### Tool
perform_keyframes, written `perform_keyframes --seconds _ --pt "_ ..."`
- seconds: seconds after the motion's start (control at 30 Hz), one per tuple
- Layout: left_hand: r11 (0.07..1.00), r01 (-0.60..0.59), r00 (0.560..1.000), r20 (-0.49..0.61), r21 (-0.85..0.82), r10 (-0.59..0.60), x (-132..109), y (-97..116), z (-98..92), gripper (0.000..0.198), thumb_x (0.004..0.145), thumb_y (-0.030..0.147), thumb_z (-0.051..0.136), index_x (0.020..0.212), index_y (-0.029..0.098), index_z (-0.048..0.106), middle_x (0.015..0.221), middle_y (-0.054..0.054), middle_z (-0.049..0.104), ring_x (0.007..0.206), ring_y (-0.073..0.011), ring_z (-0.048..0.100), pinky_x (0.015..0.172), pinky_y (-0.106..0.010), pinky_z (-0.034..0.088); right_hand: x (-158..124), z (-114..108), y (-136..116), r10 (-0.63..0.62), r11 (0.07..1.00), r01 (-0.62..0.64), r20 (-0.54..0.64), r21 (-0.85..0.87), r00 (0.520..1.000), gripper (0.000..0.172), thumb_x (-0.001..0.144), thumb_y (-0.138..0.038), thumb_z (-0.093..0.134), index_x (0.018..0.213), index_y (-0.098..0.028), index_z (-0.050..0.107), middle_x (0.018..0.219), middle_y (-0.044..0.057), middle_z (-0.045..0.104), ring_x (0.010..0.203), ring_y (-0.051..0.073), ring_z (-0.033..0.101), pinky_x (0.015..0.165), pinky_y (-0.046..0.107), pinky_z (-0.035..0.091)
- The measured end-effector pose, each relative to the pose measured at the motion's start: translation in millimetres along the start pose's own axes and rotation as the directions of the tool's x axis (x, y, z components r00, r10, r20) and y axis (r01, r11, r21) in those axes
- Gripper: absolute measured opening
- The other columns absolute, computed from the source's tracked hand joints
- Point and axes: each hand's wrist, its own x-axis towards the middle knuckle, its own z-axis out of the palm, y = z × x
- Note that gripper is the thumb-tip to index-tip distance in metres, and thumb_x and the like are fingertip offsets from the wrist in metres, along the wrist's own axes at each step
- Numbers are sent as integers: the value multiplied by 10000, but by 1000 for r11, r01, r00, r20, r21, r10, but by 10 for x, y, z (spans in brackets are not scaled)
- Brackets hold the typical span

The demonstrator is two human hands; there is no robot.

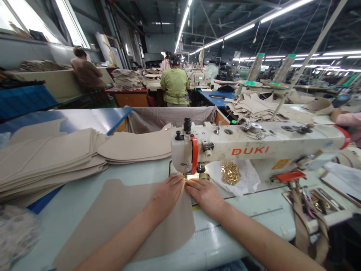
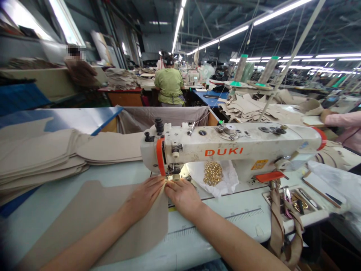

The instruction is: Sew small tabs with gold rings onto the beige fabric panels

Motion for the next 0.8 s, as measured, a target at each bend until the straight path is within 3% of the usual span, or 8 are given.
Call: perform_keyframes --seconds 0.23,0.43,0.8 --pt "999 11 1000 11 39 -12 -4 5 8 338 888 49 308 1030 130 604 1022 -90 671 1042 -189 580 944 -332 460 2 35 4 38 999 -38 1 -16 999 129 861 -183 590 981 -151 626 1046 61 677 940 216 607 698 323 462" --pt "998 30 999 33 46 -32 -7 23 -6 359 885 41 288 1053 121 596 1045 -96 672 1088 -184 570 954 -319 458 -1 37 21 -7 1000 7 -5 23 1000 109 852 -176 601 951 -150 637 1013 46 689 917 203 609 715 312 463" --pt "996 74 994 78 50 -77 8 23 -13 358 902 93 295 1062 134 613 1090 -103 669 1116 -195 568 940 -316 482 34 51 33 26 999 -29 82 32 996 95 882 -182 554 938 -163 629 1014 54 680 958 193 590 761 304 449"
